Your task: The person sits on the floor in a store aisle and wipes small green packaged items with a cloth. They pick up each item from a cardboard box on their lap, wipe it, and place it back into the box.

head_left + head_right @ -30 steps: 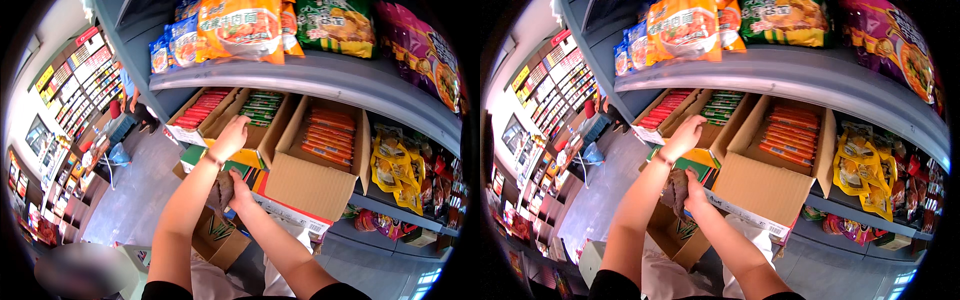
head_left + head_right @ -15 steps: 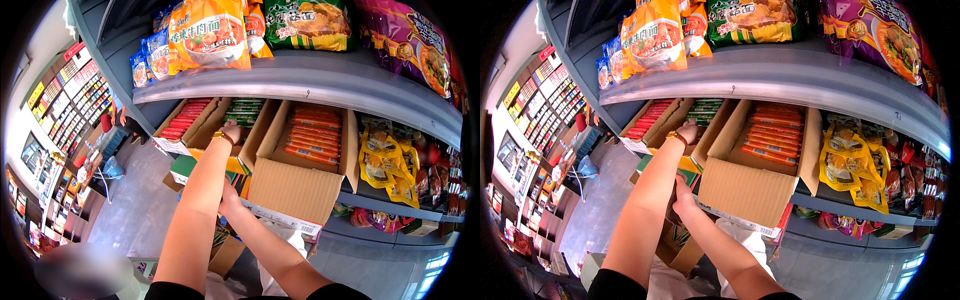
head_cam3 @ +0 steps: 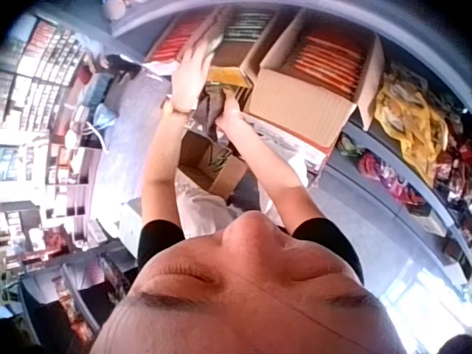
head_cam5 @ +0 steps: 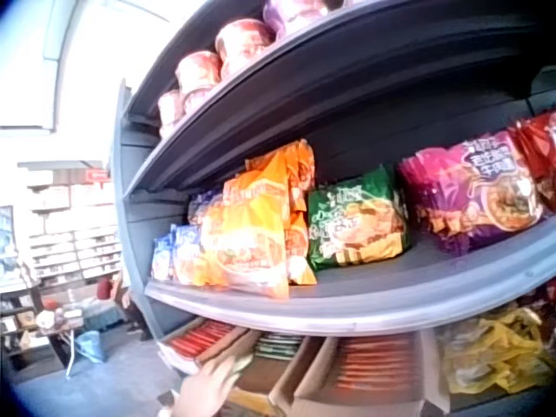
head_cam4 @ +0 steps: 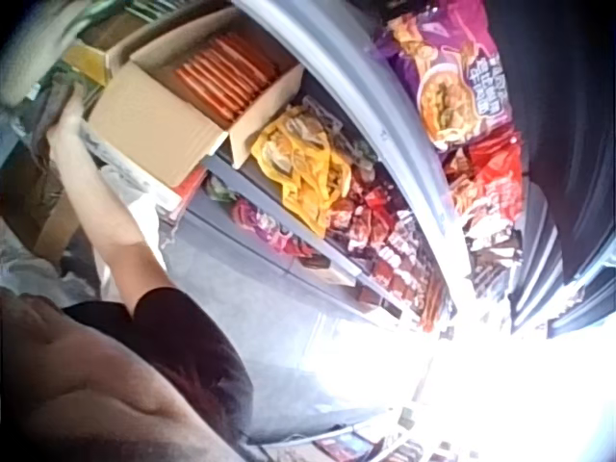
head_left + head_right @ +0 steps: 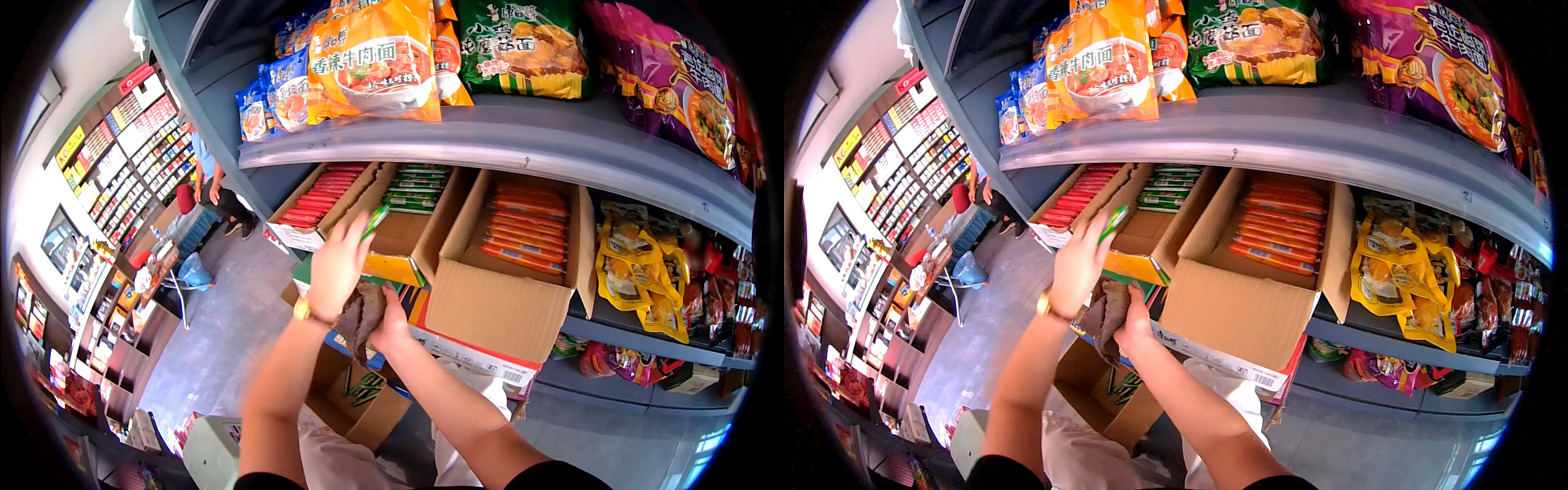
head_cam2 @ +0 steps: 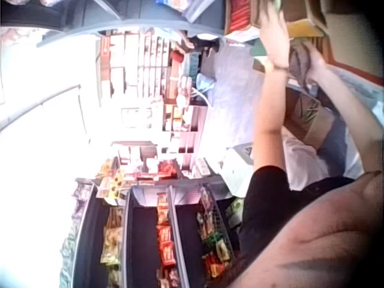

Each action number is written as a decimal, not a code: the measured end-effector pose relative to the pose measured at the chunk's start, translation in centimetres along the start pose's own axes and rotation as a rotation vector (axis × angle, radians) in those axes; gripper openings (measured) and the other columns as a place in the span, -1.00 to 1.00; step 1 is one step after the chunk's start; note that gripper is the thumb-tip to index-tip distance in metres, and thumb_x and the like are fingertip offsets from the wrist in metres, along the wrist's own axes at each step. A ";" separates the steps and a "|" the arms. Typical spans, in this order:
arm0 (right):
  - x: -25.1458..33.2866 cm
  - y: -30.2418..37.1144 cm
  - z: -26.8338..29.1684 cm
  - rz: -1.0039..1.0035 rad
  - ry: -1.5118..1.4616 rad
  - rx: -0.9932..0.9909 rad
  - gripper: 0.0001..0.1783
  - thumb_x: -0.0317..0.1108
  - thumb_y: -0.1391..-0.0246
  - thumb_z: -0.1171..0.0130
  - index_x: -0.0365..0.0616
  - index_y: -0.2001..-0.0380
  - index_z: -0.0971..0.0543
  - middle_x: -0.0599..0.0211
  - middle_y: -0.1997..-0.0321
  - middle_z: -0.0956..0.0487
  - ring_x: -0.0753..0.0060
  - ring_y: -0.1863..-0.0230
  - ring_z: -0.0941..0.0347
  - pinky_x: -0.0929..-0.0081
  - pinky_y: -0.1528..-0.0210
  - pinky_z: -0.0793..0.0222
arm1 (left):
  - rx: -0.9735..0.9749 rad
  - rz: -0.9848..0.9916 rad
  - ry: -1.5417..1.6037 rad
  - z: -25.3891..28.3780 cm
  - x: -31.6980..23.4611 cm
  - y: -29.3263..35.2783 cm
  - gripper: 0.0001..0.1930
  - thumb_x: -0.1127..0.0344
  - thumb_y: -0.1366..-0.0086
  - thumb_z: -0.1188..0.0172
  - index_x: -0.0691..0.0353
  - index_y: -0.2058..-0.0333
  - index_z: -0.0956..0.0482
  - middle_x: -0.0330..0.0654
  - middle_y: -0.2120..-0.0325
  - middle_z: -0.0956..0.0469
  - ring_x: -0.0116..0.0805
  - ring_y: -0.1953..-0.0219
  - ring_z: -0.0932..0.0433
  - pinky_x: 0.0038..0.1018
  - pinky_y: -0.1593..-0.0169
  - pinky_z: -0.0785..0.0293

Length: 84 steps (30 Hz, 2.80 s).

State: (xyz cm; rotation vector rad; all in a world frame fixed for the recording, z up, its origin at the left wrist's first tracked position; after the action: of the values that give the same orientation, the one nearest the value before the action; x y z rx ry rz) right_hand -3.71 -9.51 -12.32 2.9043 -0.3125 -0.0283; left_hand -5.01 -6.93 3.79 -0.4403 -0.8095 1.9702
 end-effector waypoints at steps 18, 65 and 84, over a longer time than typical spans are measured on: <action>-3.6 -1.0 3.1 -0.088 0.596 -0.037 -0.64 -0.16 -0.08 -0.14 -0.12 0.12 -0.44 0.32 0.20 -0.53 0.38 0.21 -0.47 0.37 0.20 -0.43 | 0.200 0.674 0.729 1.4 6.0 23.1 -0.83 0.44 -0.13 -0.20 0.35 0.30 -0.46 -0.24 0.57 -0.42 -0.58 0.48 -0.39 -0.60 0.37 -0.37; -5.6 4.9 1.9 -0.175 0.870 -0.036 -0.57 -0.03 -0.11 -0.08 -0.18 0.18 -0.40 0.25 0.29 -0.50 0.35 0.29 -0.46 0.38 0.33 -0.44 | 0.164 1.087 1.528 0.5 3.3 24.9 -0.81 0.28 -0.27 -0.06 0.32 0.41 -0.43 -0.28 0.66 -0.46 -0.55 0.61 -0.41 -0.60 0.51 -0.32; -6.7 5.0 1.7 0.123 2.100 0.290 -0.50 -0.13 -0.04 -0.09 -0.29 0.05 -0.39 -0.10 0.14 -0.51 0.01 0.05 -0.44 0.34 0.02 -0.32 | 0.276 0.882 -0.160 -0.8 10.9 28.3 -0.70 0.13 -0.12 -0.18 0.25 0.38 -0.36 -0.06 0.58 -0.53 -0.10 0.53 -0.55 -0.29 0.50 -0.46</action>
State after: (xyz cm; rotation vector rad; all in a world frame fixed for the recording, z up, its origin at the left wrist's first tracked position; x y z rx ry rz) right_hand -11.36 -13.21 -12.95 1.5362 -0.0253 2.6756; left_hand -27.74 -7.13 -16.27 -0.5303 -0.4418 2.9169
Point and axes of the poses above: each hand's wrist, its own y-axis away from the middle knuckle, its own z-axis out of the back of the hand, x = y × z, the point moved 4 cm from there along -y, towards the middle knuckle
